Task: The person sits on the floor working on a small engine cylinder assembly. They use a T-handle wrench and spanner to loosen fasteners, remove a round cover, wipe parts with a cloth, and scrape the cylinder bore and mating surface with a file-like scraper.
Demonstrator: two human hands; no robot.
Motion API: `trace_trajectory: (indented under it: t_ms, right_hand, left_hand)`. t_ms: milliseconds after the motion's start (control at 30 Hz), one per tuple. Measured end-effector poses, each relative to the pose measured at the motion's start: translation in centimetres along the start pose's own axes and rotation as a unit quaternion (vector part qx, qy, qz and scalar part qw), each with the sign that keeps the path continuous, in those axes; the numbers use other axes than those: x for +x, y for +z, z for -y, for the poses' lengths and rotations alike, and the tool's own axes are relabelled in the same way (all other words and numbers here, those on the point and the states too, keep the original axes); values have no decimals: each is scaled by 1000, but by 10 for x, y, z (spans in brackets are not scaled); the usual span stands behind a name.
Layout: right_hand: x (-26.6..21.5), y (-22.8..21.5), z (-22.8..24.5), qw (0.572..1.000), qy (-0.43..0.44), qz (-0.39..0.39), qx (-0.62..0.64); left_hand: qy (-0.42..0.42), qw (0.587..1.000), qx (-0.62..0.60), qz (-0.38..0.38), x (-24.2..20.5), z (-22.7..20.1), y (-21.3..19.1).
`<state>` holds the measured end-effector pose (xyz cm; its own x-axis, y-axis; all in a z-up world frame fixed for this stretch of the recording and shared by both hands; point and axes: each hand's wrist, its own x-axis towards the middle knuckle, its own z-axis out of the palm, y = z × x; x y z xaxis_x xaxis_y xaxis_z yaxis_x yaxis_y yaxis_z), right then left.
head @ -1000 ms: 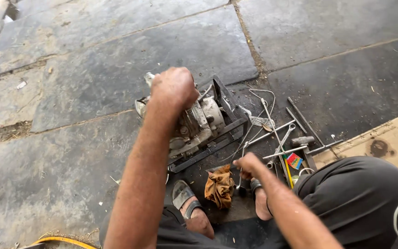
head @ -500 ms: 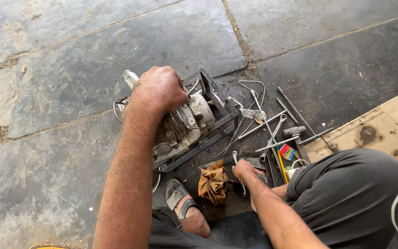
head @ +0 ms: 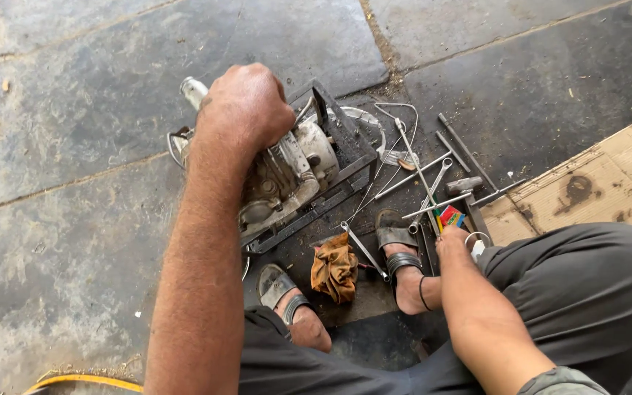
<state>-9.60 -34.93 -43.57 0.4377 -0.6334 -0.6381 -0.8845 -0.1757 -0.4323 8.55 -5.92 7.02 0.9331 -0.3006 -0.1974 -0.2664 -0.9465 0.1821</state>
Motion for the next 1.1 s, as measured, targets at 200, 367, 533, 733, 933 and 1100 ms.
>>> trace_trajectory:
  t_ms: [200,367,533,733,933,1100]
  right_hand:
    - [5,-18,-37,991,0,-70,-116]
    - [30,7,-54,974,-43,-92,-204]
    - [51,16,-47,977,-58,-77,-191]
    - [26,9,-36,985,-50,-89,-141]
    - [43,6,-26,976,-65,-79,-193]
    - [57,10,-33,969,-53,-8,-240]
  left_hand:
    - [36,998,-16,-48,3,4,9]
    - [43,997,-28,-62,4,4,8]
    - [33,989,-118,-79,12,10,9]
    - [30,960,-227,-160,13,17,10]
    - [55,948,-255,-181,17,20,11]
    - [25,954,-244,-170,18,19,11]
